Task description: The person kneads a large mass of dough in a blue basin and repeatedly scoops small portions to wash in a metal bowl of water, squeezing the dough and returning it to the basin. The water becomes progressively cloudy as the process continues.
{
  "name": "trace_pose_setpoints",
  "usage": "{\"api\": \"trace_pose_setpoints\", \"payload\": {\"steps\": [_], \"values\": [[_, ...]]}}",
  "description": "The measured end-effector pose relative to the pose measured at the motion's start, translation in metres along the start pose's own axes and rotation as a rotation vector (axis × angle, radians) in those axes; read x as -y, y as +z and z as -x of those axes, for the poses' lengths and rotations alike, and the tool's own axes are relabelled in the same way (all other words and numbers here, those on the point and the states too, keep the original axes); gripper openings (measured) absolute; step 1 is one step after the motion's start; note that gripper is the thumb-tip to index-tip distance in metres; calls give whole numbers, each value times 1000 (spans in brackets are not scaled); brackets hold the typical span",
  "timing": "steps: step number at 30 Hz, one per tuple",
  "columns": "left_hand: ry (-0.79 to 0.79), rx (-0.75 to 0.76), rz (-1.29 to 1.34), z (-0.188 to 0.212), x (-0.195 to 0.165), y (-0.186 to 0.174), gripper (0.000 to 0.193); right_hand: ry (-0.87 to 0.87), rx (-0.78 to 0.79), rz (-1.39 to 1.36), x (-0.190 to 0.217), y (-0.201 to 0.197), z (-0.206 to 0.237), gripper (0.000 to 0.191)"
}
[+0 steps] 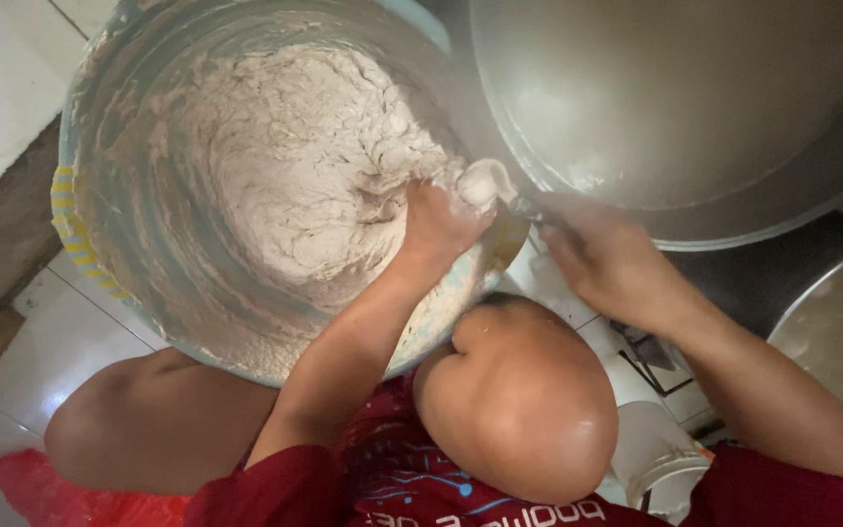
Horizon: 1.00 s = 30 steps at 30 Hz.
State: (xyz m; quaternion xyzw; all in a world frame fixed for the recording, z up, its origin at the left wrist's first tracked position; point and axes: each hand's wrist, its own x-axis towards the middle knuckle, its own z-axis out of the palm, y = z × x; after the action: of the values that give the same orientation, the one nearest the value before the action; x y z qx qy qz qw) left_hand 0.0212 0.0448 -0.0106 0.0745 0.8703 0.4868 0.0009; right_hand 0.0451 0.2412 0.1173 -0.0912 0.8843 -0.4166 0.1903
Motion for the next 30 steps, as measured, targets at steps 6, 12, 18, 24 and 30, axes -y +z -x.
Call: {"api": "trace_pose_setpoints", "payload": {"steps": [6,12,18,24,30], "values": [[-89,121,-277,-5,16,9,27,355,170,-239,-10,-10,-7,34],[-194,8,-372,2,29,12,46,181,-43,195,-85,-26,-13,28],[-106,-116,-62,12,26,14,24,389,-77,316,-93,-42,-14,33],[204,-113,-113,16,29,16,28,658,177,-68,-26,-19,1,43],[-68,27,-80,13,23,26,27,-27,73,-60,2,-2,-7,40]]}}
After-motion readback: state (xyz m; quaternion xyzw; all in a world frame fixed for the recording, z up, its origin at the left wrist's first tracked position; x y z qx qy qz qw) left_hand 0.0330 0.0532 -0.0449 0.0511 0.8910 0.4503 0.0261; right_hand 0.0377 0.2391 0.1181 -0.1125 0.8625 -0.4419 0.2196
